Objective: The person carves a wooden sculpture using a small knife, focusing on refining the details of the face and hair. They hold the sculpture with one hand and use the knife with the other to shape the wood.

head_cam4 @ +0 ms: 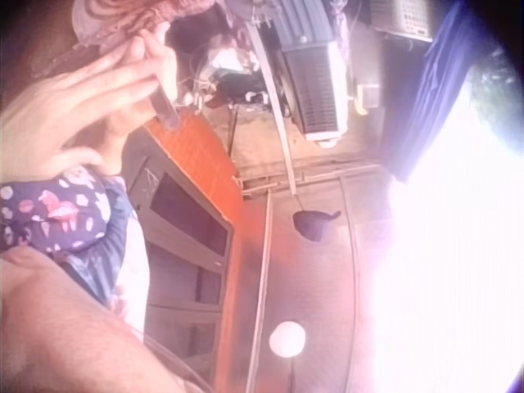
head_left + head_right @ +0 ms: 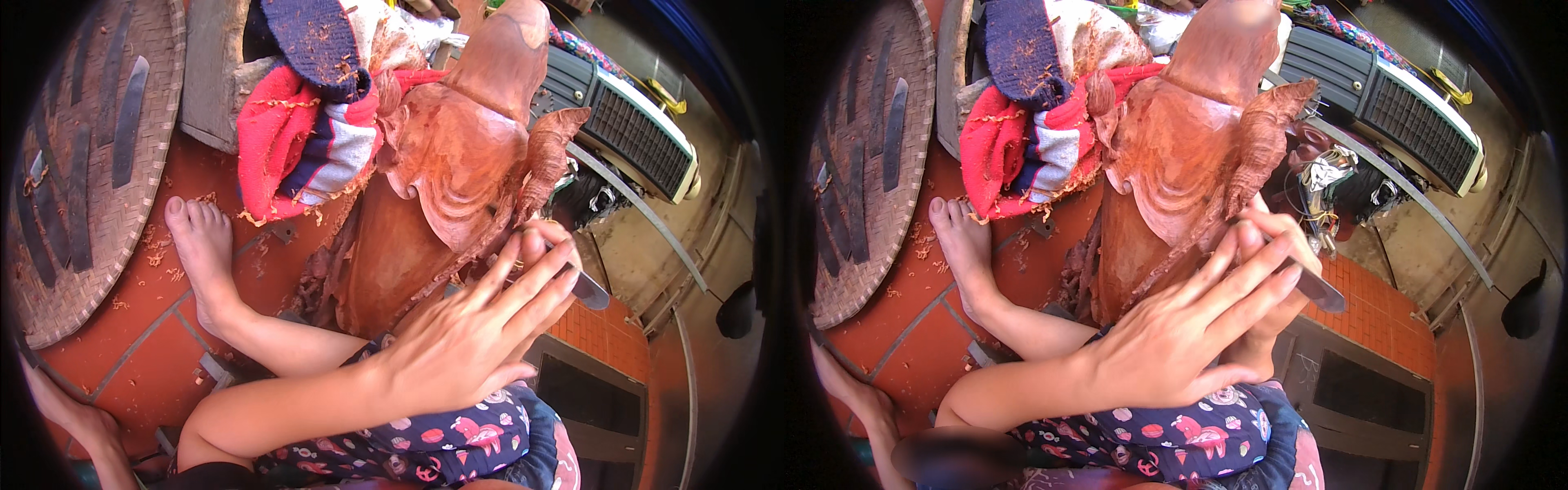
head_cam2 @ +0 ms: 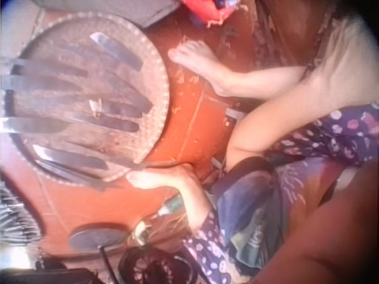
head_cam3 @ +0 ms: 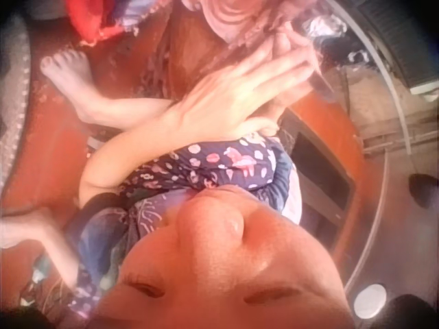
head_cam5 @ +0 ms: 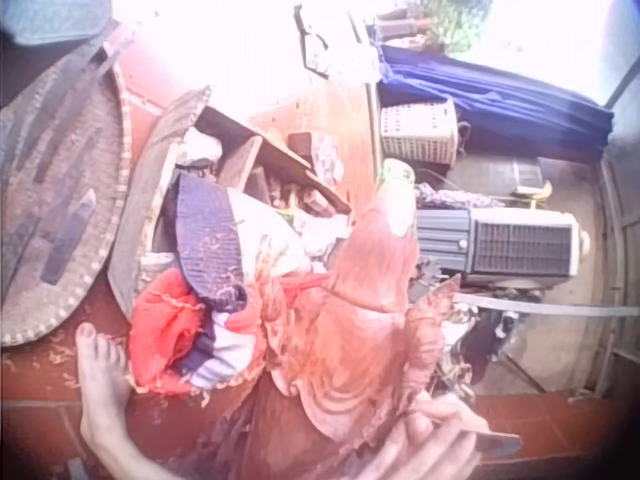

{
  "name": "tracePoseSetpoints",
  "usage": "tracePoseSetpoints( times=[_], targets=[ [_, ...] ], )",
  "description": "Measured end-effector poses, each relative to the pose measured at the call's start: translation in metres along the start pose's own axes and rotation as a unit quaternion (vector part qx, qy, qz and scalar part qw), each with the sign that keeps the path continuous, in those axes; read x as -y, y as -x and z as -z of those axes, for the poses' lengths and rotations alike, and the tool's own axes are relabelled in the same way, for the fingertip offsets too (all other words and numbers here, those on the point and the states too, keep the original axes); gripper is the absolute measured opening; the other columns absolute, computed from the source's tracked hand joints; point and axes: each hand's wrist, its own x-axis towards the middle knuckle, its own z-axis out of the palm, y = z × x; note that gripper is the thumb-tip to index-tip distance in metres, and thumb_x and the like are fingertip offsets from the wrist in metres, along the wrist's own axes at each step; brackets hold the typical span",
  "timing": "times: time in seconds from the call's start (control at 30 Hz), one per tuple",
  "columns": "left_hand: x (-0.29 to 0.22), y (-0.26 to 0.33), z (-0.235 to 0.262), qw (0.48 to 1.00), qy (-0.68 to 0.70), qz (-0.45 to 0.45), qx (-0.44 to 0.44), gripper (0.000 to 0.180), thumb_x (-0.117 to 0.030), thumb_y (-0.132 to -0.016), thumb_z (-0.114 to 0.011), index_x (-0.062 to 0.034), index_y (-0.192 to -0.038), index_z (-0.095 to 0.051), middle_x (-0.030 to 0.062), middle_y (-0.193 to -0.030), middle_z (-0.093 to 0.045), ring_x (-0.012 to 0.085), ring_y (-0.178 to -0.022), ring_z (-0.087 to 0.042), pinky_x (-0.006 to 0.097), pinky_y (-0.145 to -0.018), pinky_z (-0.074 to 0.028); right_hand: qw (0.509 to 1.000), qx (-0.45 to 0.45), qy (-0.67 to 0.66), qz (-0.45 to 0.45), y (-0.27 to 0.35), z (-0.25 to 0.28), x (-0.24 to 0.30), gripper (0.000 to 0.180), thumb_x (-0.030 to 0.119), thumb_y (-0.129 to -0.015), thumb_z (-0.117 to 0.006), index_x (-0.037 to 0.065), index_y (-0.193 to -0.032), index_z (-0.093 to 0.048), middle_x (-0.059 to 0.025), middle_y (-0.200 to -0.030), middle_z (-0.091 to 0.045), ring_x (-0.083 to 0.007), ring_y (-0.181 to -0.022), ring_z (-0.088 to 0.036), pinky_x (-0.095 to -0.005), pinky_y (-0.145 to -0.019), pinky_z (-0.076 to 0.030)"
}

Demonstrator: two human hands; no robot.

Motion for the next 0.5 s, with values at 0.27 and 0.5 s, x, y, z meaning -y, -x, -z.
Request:
tracePoseSetpoints(
  times=[0.27, 0.5],
  targets=[
    [0.004, -0.006, -0.003, 1.0, 0.007, 0.01, -0.002, 0.104, -0.031, -0.077, -0.079, 0.0018, -0.156, -0.021, 0.0207, -0.164, -0.018, 0.0463, -0.148, -0.023, 0.044, -0.111, -0.041, 0.996, -0.024, -0.08, 0.007, -0.006, -0.003, 0.001, 0.008, 0.0, -0.086, -0.07, -0.005, -0.092, -0.071, -0.0143, -0.091, -0.071, -0.0209, -0.083, -0.067, -0.0423, -0.09, -0.055],
    [0.005, -0.008, -0.001, 1.0, 0.023, 0.018, 0.002, 0.099, -0.028, -0.077, -0.078, 0.0021, -0.155, -0.025, 0.0236, -0.163, -0.019, 0.0476, -0.146, -0.025, 0.047, -0.116, -0.033, 0.997, 0.022, -0.071, 0.002, -0.011, 0.008, -0.001, 0.013, 0.001, -0.085, -0.07, -0.008, -0.093, -0.071, -0.0172, -0.085, -0.072, -0.0232, -0.081, -0.069, -0.0463, -0.096, -0.053]
  ],
)
